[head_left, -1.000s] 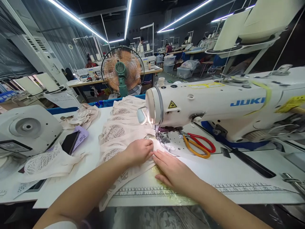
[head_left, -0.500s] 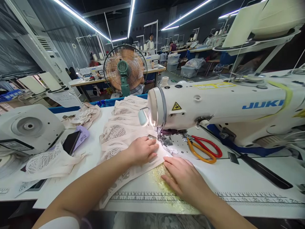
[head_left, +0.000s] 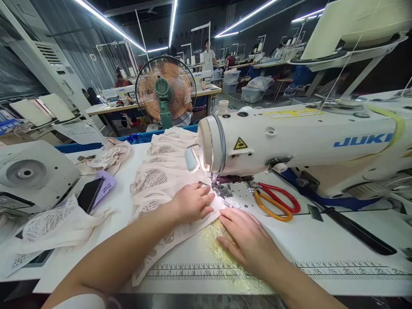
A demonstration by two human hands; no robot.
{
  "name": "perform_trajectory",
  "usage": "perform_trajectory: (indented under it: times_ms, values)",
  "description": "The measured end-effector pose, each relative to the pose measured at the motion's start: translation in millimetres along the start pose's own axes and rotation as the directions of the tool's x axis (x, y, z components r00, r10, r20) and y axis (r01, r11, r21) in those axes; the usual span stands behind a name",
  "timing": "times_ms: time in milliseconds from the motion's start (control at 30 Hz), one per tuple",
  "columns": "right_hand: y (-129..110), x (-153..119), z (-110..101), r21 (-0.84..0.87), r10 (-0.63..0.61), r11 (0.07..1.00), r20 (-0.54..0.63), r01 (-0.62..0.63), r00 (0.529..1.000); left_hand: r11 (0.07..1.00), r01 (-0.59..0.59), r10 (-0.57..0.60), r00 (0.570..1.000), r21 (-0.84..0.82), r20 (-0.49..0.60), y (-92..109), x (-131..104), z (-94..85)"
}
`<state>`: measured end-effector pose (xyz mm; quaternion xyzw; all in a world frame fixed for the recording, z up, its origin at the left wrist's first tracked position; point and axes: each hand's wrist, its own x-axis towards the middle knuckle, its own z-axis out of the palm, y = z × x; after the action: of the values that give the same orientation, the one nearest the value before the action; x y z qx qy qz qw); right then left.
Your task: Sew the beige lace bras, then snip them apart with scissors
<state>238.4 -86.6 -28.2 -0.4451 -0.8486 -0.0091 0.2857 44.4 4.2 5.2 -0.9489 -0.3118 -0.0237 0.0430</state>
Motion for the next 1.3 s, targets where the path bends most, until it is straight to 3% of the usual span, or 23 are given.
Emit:
perform_trajectory:
  times_ms: [200, 600, 1300]
  values:
    - [0.6, -0.1, 0.0, -0.001, -0.008, 1.000, -0.009, 0.008, 1.000, 0.999, -0.007, 0.005, 0.999, -0.035, -0.052, 2.5, -3.9, -3.8]
    - [-1.4, 1.9, -3.3, 0.031, -0.027, 0.999, -0.061, 0.028, 0.998, 1.000, -0.015, 0.014, 0.999, -0.019, -0.048, 2.4, -3.1, -4.9]
    - [2.2, -2.1, 1.4, 0.033, -0.002, 0.999, -0.013, 0.002, 1.000, 0.999, -0.028, 0.028, 0.999, -0.026, -0.021, -5.4, -1.6, -1.3]
